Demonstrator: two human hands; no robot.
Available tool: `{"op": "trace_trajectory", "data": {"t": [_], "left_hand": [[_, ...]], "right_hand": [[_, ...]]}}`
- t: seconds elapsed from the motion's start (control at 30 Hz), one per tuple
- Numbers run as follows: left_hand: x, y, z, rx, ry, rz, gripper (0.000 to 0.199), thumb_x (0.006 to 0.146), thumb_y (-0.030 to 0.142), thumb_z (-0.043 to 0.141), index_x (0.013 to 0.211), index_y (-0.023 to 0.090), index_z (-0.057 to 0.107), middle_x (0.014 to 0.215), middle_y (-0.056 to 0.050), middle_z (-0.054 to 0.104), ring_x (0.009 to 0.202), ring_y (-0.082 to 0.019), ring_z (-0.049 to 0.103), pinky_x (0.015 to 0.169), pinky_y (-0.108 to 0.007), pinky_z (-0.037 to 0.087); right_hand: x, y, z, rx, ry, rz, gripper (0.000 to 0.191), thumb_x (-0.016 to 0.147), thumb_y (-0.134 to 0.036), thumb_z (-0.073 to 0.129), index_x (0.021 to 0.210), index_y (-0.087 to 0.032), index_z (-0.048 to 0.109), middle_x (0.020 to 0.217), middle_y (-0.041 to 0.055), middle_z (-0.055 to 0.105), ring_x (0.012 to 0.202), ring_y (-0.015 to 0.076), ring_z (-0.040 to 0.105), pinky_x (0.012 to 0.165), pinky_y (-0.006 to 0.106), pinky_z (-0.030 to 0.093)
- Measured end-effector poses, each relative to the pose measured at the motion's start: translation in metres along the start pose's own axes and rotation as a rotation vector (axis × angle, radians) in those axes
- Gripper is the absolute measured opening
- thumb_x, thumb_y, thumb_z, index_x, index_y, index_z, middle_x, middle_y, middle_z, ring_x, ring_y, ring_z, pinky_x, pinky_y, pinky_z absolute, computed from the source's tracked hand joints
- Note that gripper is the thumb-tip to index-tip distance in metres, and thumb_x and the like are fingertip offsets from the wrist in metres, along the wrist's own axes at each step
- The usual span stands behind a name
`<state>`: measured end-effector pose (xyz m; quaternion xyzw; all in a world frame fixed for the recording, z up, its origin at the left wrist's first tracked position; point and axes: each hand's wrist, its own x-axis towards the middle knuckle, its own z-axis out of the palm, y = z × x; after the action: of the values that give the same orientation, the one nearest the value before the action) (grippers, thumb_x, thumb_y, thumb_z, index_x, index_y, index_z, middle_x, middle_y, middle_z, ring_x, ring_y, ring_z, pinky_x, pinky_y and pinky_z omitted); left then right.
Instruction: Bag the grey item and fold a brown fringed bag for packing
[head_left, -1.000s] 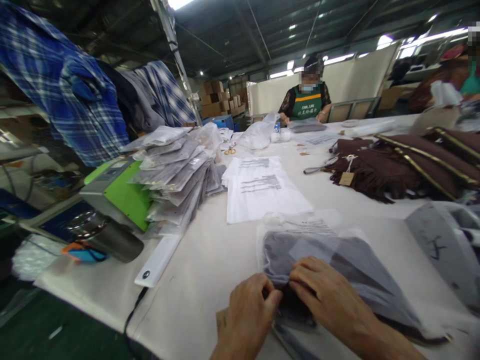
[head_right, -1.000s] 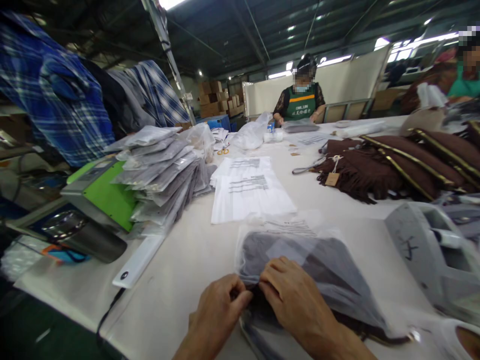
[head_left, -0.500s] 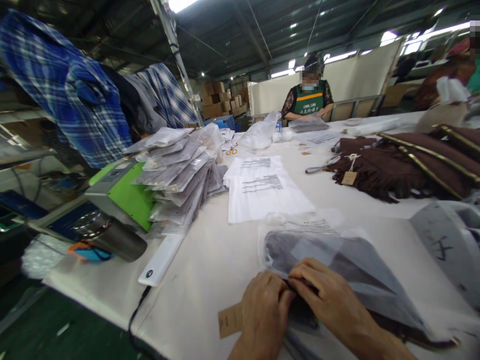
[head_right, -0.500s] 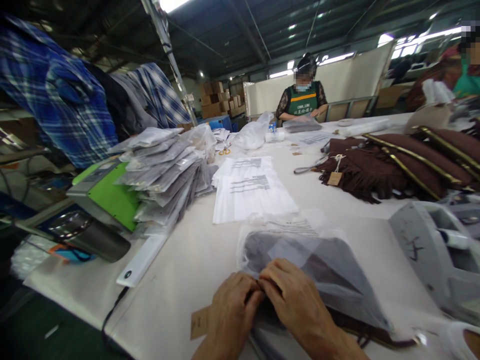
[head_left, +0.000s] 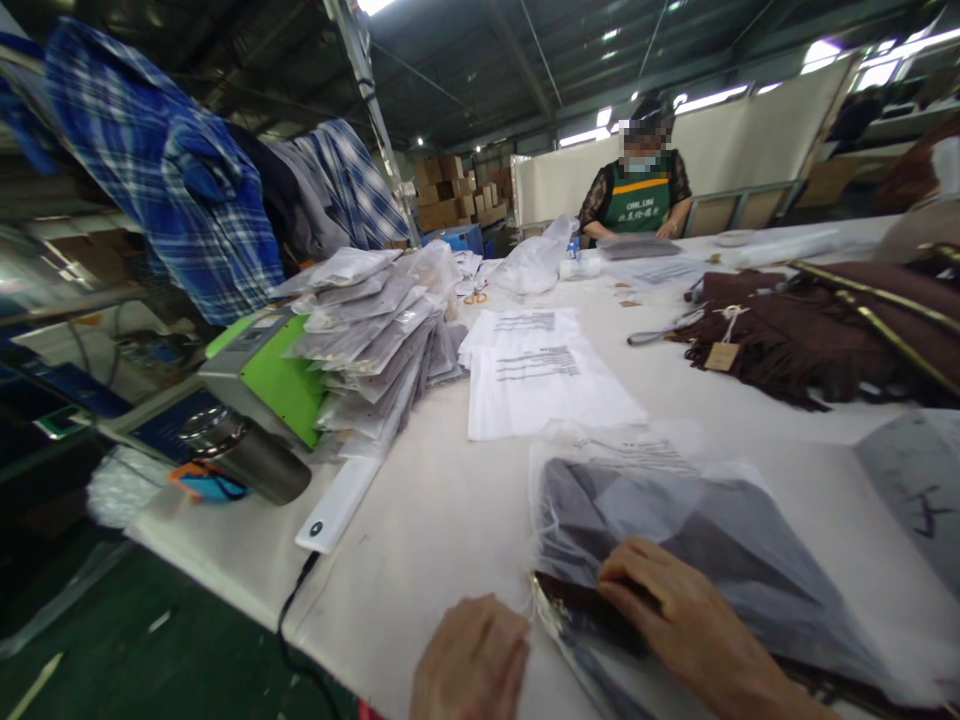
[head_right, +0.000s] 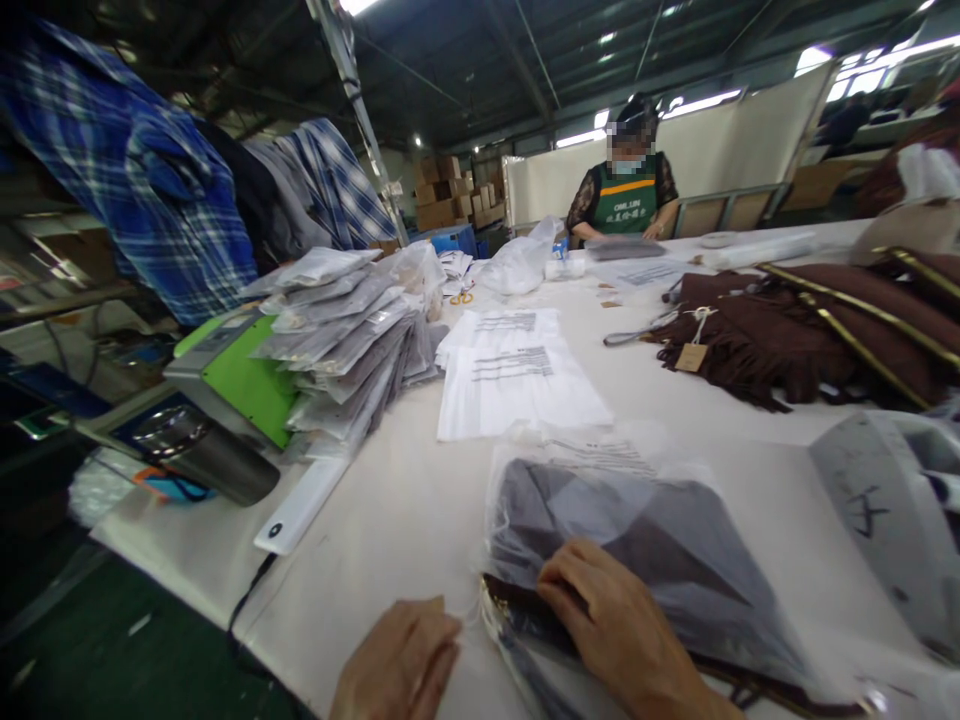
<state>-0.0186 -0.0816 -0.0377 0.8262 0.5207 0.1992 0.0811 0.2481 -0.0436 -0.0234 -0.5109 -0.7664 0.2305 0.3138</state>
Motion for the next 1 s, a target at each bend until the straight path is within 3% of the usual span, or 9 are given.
{"op": "trace_trajectory", "data": {"t": [0.03, 0.1, 0.2, 0.33, 0.53, 0.73, 0.83, 0.9, 1.0], "left_hand": [[-0.002, -0.012, -0.011, 0.027, -0.006, -0.102, 0.024, 0.094, 0.021, 0.051, 0.112, 0.028, 0.064, 0.107, -0.006, 0.069, 0.099, -0.023, 0.064, 0.089, -0.035, 0.049], [0.0, -0.028, -0.027, 0.064, -0.062, -0.27, 0.037, 0.085, 0.02, 0.06, 0.122, 0.025, 0.059, 0.117, -0.008, 0.065, 0.107, -0.026, 0.059, 0.094, -0.038, 0.047], [0.011, -0.029, -0.033, 0.085, -0.19, -0.383, 0.034, 0.08, 0.014, 0.059, 0.112, 0.024, 0.061, 0.113, -0.005, 0.062, 0.106, -0.024, 0.056, 0.092, -0.036, 0.042], [0.024, -0.016, -0.036, 0.095, -0.311, -0.426, 0.016, 0.078, 0.013, 0.056, 0.091, 0.022, 0.059, 0.1, -0.003, 0.061, 0.098, -0.023, 0.054, 0.085, -0.035, 0.037], [0.03, -0.014, -0.047, 0.126, -0.363, -0.397, 0.023, 0.067, 0.016, 0.062, 0.087, 0.021, 0.054, 0.099, -0.003, 0.06, 0.096, -0.024, 0.052, 0.083, -0.036, 0.035], [0.023, -0.016, -0.048, 0.133, -0.367, -0.428, 0.016, 0.074, 0.013, 0.055, 0.084, 0.023, 0.05, 0.091, -0.001, 0.062, 0.091, -0.021, 0.056, 0.079, -0.031, 0.035], [0.015, -0.017, -0.051, -0.021, -0.395, -0.498, 0.021, 0.084, 0.015, 0.047, 0.101, 0.025, 0.05, 0.077, 0.005, 0.06, 0.073, -0.016, 0.058, 0.067, -0.026, 0.034], [0.013, -0.017, -0.056, -0.242, -0.399, -0.468, 0.022, 0.089, 0.021, 0.046, 0.11, 0.026, 0.051, 0.069, 0.007, 0.055, 0.063, -0.013, 0.055, 0.061, -0.024, 0.033], [0.015, -0.014, -0.064, -0.586, -0.413, -0.361, 0.025, 0.093, 0.042, 0.047, 0.096, 0.021, 0.06, 0.069, 0.004, 0.056, 0.062, -0.012, 0.055, 0.059, -0.022, 0.038]], "right_hand": [[0.0, 0.0, 0.001, -0.015, 0.001, -0.007, 0.02, 0.097, -0.029, 0.051, 0.082, -0.026, 0.065, 0.084, 0.0002, 0.066, 0.078, 0.0171, 0.065, 0.072, 0.027, 0.052], [-0.001, 0.001, 0.003, -0.036, 0.0, -0.024, 0.019, 0.096, -0.028, 0.053, 0.082, -0.026, 0.065, 0.084, 0.0003, 0.066, 0.077, 0.0177, 0.065, 0.072, 0.028, 0.052], [-0.002, 0.003, 0.003, -0.041, -0.013, -0.022, 0.016, 0.095, -0.027, 0.054, 0.083, -0.027, 0.065, 0.084, -0.0004, 0.066, 0.078, 0.0178, 0.065, 0.073, 0.029, 0.051], [0.0, 0.002, 0.001, -0.035, -0.033, 0.01, 0.016, 0.096, -0.025, 0.052, 0.084, -0.026, 0.063, 0.085, -0.0004, 0.065, 0.077, 0.0174, 0.064, 0.073, 0.03, 0.049], [0.002, -0.003, -0.002, -0.028, -0.046, 0.029, 0.015, 0.096, -0.023, 0.052, 0.084, -0.025, 0.062, 0.085, -0.0002, 0.063, 0.078, 0.0181, 0.062, 0.074, 0.031, 0.047], [0.003, -0.004, -0.003, 0.001, -0.049, 0.037, 0.015, 0.095, -0.023, 0.053, 0.083, -0.025, 0.062, 0.084, -0.0011, 0.063, 0.077, 0.0175, 0.063, 0.073, 0.03, 0.046], [0.003, -0.005, -0.003, 0.01, -0.049, 0.055, 0.015, 0.095, -0.024, 0.054, 0.083, -0.025, 0.063, 0.085, -0.0013, 0.064, 0.078, 0.0173, 0.063, 0.074, 0.03, 0.045], [0.004, -0.006, -0.004, 0.013, -0.057, 0.069, 0.016, 0.095, -0.024, 0.054, 0.082, -0.025, 0.063, 0.085, -0.001, 0.064, 0.078, 0.0173, 0.063, 0.074, 0.03, 0.045], [0.006, -0.008, -0.006, 0.01, -0.065, 0.076, 0.017, 0.095, -0.025, 0.053, 0.082, -0.025, 0.063, 0.084, -0.0006, 0.064, 0.078, 0.0177, 0.063, 0.073, 0.03, 0.045]]}}
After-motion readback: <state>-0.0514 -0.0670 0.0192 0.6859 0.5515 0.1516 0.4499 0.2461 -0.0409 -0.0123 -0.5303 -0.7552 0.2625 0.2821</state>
